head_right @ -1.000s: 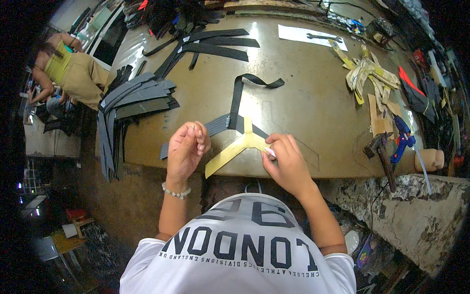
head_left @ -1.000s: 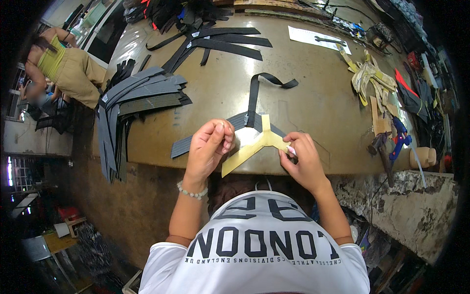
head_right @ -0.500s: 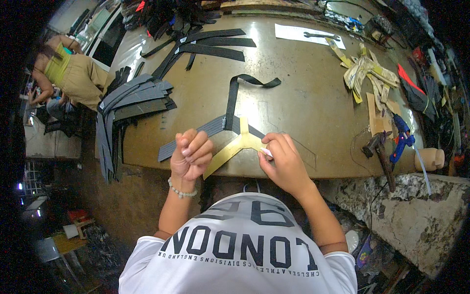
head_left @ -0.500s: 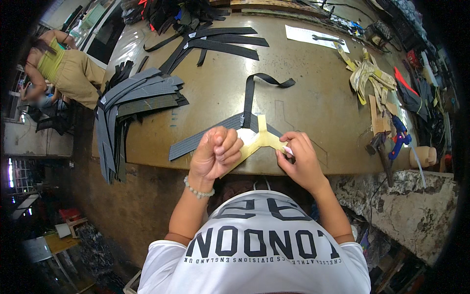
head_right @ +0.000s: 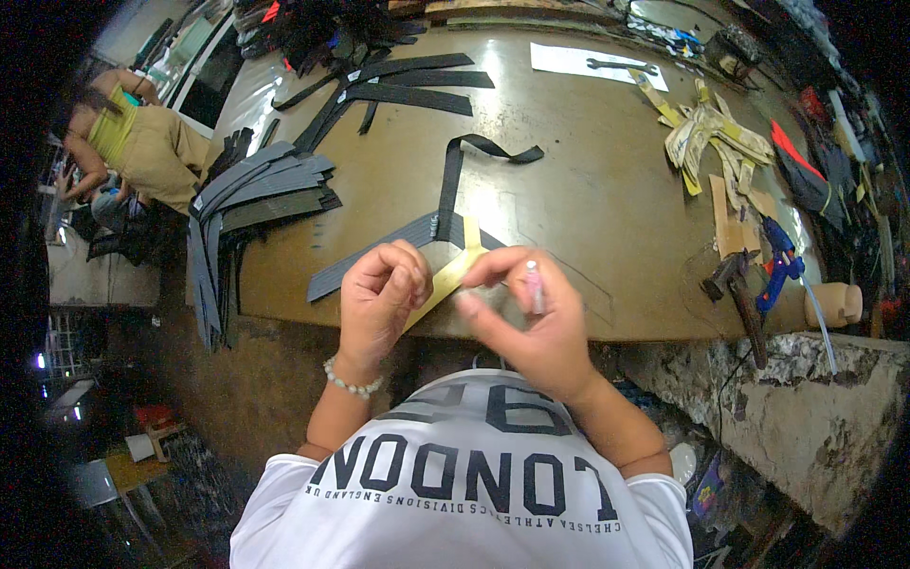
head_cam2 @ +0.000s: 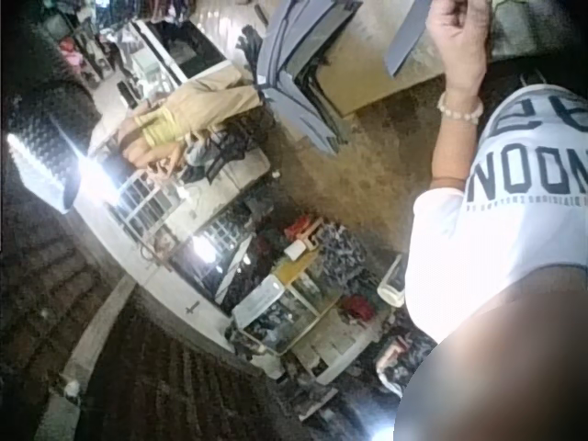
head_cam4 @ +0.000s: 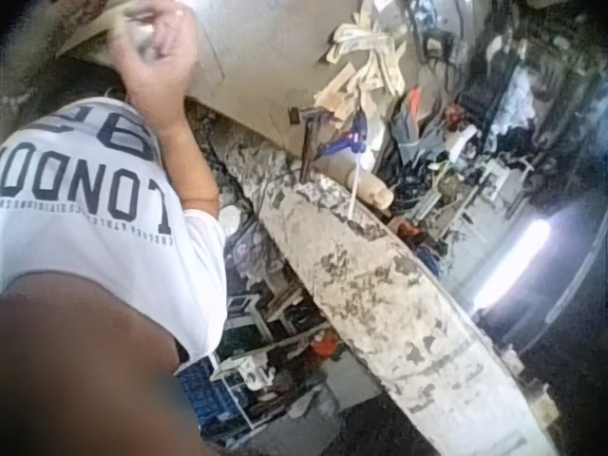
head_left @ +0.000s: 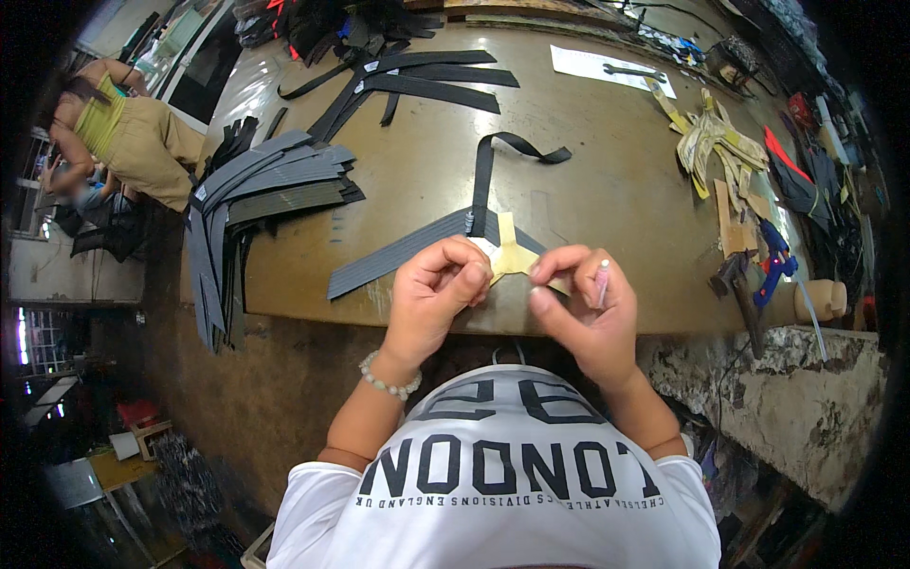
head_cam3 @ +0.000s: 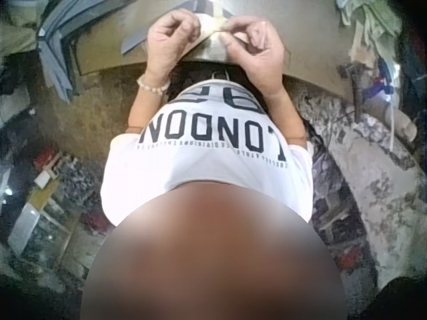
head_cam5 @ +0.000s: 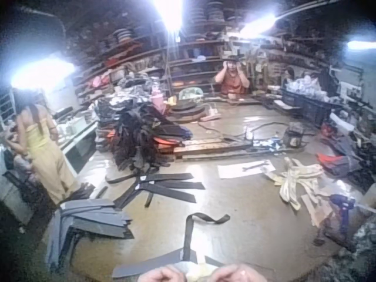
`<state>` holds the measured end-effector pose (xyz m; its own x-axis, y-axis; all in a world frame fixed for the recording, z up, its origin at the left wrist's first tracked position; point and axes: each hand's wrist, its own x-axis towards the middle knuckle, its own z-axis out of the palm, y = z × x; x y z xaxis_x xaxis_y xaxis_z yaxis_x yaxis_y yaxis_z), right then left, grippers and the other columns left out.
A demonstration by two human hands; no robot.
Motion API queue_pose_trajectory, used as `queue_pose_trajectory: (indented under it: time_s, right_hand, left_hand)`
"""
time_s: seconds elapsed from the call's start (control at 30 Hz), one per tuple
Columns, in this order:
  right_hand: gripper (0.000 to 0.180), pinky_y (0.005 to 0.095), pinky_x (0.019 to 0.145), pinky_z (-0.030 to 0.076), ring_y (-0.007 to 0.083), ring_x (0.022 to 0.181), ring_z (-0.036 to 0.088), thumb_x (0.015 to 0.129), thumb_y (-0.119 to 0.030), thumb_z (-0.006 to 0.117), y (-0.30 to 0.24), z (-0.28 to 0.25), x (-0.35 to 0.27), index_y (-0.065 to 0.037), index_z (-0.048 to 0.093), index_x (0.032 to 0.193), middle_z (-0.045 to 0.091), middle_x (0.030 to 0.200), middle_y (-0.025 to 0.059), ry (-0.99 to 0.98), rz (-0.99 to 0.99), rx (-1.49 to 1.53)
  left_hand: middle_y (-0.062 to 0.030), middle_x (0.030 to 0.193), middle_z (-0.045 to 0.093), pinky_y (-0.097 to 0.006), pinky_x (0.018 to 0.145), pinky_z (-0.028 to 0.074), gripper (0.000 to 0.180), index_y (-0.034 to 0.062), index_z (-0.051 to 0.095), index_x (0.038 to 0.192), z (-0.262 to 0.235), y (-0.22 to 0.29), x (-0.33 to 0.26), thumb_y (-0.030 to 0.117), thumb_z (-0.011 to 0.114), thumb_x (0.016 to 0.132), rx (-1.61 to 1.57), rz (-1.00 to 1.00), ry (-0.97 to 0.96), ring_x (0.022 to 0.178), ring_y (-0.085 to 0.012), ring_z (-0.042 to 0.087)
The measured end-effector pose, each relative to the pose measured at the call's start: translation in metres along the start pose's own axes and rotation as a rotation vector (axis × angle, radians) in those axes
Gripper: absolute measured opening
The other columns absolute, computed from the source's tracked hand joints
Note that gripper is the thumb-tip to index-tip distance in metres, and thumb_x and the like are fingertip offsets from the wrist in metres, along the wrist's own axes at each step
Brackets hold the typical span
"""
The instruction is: The person assembles small fabric pieces by hand, using a template and rubber bands to align and bundle them. They repeatedly place fabric strips onto a template, secure them with rubber bands, and organize the assembled pieces on the table.
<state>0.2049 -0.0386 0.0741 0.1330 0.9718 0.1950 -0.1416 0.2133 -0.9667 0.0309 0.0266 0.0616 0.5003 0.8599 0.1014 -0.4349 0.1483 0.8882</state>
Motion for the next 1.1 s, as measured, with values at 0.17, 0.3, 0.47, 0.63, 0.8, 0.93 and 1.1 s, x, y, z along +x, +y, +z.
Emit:
queue_pose_trajectory:
  time_s: [0.17, 0.3, 0.47, 0.63, 0.8, 0.93, 1.1]
  right_hand:
    - [0.038, 0.0247, 0.082, 0.049, 0.0076, 0.094, 0.055, 0.085, 0.009, 0.067, -0.017, 0.023, 0.008, -0.010, 0.034, 0.083, 0.058, 0.103, 0.0086, -0.009, 0.191, 0.285]
    - [0.036, 0.0230, 0.075, 0.051, 0.0088, 0.090, 0.057, 0.087, 0.008, 0.067, -0.018, 0.031, 0.012, -0.008, 0.034, 0.085, 0.057, 0.103, 0.0097, 0.041, 0.153, 0.409]
    - [0.035, 0.0208, 0.071, 0.051, 0.0094, 0.088, 0.058, 0.086, 0.009, 0.067, -0.014, 0.032, 0.011, -0.006, 0.036, 0.086, 0.057, 0.103, 0.0108, 0.063, 0.188, 0.452]
    - [0.031, 0.0213, 0.073, 0.053, 0.0102, 0.088, 0.060, 0.085, 0.008, 0.069, -0.009, 0.025, 0.013, -0.003, 0.041, 0.093, 0.057, 0.099, 0.0092, 0.042, 0.194, 0.375]
    - [0.031, 0.0224, 0.077, 0.054, 0.0098, 0.088, 0.060, 0.084, 0.007, 0.071, -0.003, 0.017, 0.011, -0.001, 0.043, 0.094, 0.058, 0.096, 0.0081, 0.026, 0.243, 0.309]
    - [0.039, 0.0250, 0.080, 0.055, 0.0112, 0.087, 0.060, 0.082, 0.010, 0.072, 0.006, 0.016, 0.011, -0.006, 0.037, 0.087, 0.058, 0.095, 0.0095, 0.075, 0.232, 0.314]
    - [0.044, 0.0278, 0.081, 0.057, 0.0143, 0.088, 0.061, 0.078, 0.011, 0.074, 0.010, 0.012, 0.010, -0.008, 0.035, 0.085, 0.058, 0.093, 0.0096, 0.140, 0.242, 0.254]
  left_hand:
    - [-0.0015, 0.090, 0.057, -0.019, 0.068, 0.040, 0.013, -0.0004, 0.061, 0.094, 0.015, -0.006, -0.003, 0.011, 0.067, 0.093, 0.275, 0.167, 0.177, 0.078, -0.0064, 0.049]
    - [-0.0020, 0.089, 0.058, -0.020, 0.067, 0.039, 0.012, -0.0004, 0.062, 0.092, 0.013, -0.004, -0.005, 0.011, 0.068, 0.093, 0.400, 0.220, 0.198, 0.077, -0.0067, 0.049]
    - [-0.0021, 0.087, 0.059, -0.020, 0.064, 0.039, 0.011, -0.0002, 0.063, 0.090, 0.013, -0.006, -0.007, 0.010, 0.068, 0.092, 0.398, 0.204, 0.206, 0.074, -0.0069, 0.049]
    - [-0.0017, 0.087, 0.059, -0.020, 0.063, 0.039, 0.009, -0.0003, 0.063, 0.090, 0.007, -0.010, -0.005, 0.008, 0.066, 0.093, 0.426, 0.152, 0.126, 0.073, -0.0064, 0.049]
    - [0.0010, 0.087, 0.057, -0.019, 0.064, 0.040, 0.009, 0.0002, 0.062, 0.092, 0.003, -0.020, -0.007, 0.008, 0.064, 0.095, 0.318, -0.054, 0.126, 0.074, -0.0037, 0.049]
    - [0.0026, 0.085, 0.056, -0.018, 0.065, 0.041, 0.012, 0.0002, 0.061, 0.094, 0.006, -0.028, -0.010, 0.011, 0.064, 0.096, 0.231, -0.003, 0.132, 0.074, -0.0025, 0.048]
    - [0.0025, 0.083, 0.057, -0.019, 0.066, 0.041, 0.010, 0.0000, 0.062, 0.093, 0.006, -0.029, -0.003, 0.009, 0.064, 0.095, 0.313, 0.008, 0.119, 0.075, -0.0027, 0.048]
